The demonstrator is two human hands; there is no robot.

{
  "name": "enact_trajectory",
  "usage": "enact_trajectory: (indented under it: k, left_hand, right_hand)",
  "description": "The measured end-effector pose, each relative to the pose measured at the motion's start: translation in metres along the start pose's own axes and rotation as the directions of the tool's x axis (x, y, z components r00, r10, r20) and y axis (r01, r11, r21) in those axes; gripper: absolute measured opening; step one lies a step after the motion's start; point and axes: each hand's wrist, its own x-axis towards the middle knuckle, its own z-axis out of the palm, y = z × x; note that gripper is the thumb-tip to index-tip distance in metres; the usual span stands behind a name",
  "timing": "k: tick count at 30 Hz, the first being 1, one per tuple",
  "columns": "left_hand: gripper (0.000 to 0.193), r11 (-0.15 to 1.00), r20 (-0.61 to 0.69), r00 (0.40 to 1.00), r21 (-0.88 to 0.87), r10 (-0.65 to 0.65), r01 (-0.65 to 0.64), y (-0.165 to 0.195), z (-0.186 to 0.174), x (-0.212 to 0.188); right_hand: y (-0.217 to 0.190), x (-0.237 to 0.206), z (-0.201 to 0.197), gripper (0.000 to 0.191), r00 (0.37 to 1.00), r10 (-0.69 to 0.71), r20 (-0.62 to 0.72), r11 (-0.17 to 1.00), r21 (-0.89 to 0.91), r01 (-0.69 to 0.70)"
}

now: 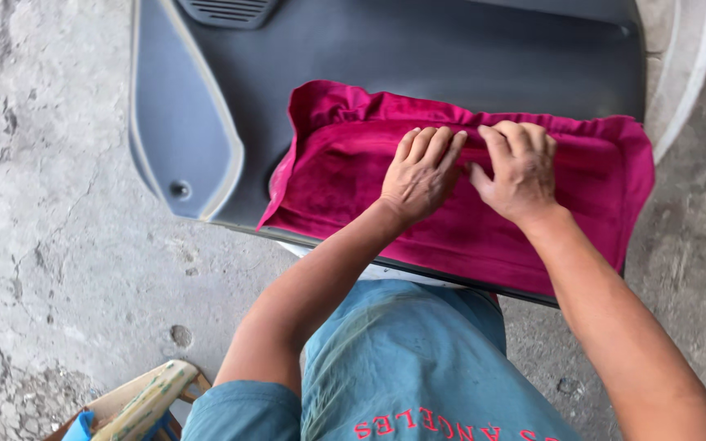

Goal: The person fits a magenta fabric cover onto a gray car door panel resting on a round table. They press and smooth the fabric over the panel, tuck and pull the edges to seat it, and run their fingers along the seams to work the cover into place.

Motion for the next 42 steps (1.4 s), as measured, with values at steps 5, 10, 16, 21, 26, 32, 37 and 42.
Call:
enact_trajectory:
  k: [5, 10, 16, 21, 26, 32, 37, 42]
  left_hand:
    - [0.061, 0.986, 0.057, 0.985, -0.017, -0.166, 0.167, -0.026, -0.012, -0.002]
    - [0.071, 0.988, -0.013, 0.988, 0.0, -0.155, 0.155, -0.066, -0.035, -0.046]
    - [0.072, 0.945, 0.11, 0.939, 0.084, -0.325, 0.317, -0.094, -0.07, -0.097]
    - [0.055, 0.874, 0.094, 0.879, 0.198, -0.468, 0.444, -0.135, -0.119, -0.129]
    - [0.033, 0.781, -0.2, 0.804, 0.197, -0.56, 0.593, -0.132, -0.166, -0.19]
    - [0.038, 0.632, -0.187, 0.609, -0.106, -0.771, 0.768, -0.095, -0.159, -0.211]
    - [0.049, 0.579, -0.228, 0.537, -0.202, -0.812, 0.79, -0.095, -0.137, -0.189]
    - [0.037, 0.56, -0.213, 0.519, -0.252, -0.828, 0.789, -0.108, -0.134, -0.179]
  right_hand:
    - [0.004, -0.001, 0.0, 0.059, 0.999, -0.002, 0.032, 1.0, -0.029, 0.003]
    - [0.004, -0.005, 0.007, 0.059, 1.0, -0.023, 0.014, 0.998, -0.051, 0.023]
    - [-0.002, -0.004, 0.007, 0.053, 1.0, -0.002, 0.029, 0.999, -0.039, 0.004]
    - [-0.023, 0.008, -0.009, 0.046, 0.999, -0.038, 0.002, 0.999, -0.003, 0.038]
    - [-0.082, 0.037, -0.009, 0.04, 0.987, -0.157, -0.044, 0.976, 0.148, 0.162]
    - [-0.149, 0.113, 0.019, 0.037, 0.942, -0.337, 0.0, 0.892, 0.32, 0.319]
    - [-0.191, 0.178, 0.046, 0.045, 0.812, -0.552, 0.192, 0.806, 0.373, 0.46]
    - [-0.221, 0.219, 0.071, 0.04, 0.671, -0.614, 0.416, 0.785, 0.408, 0.466]
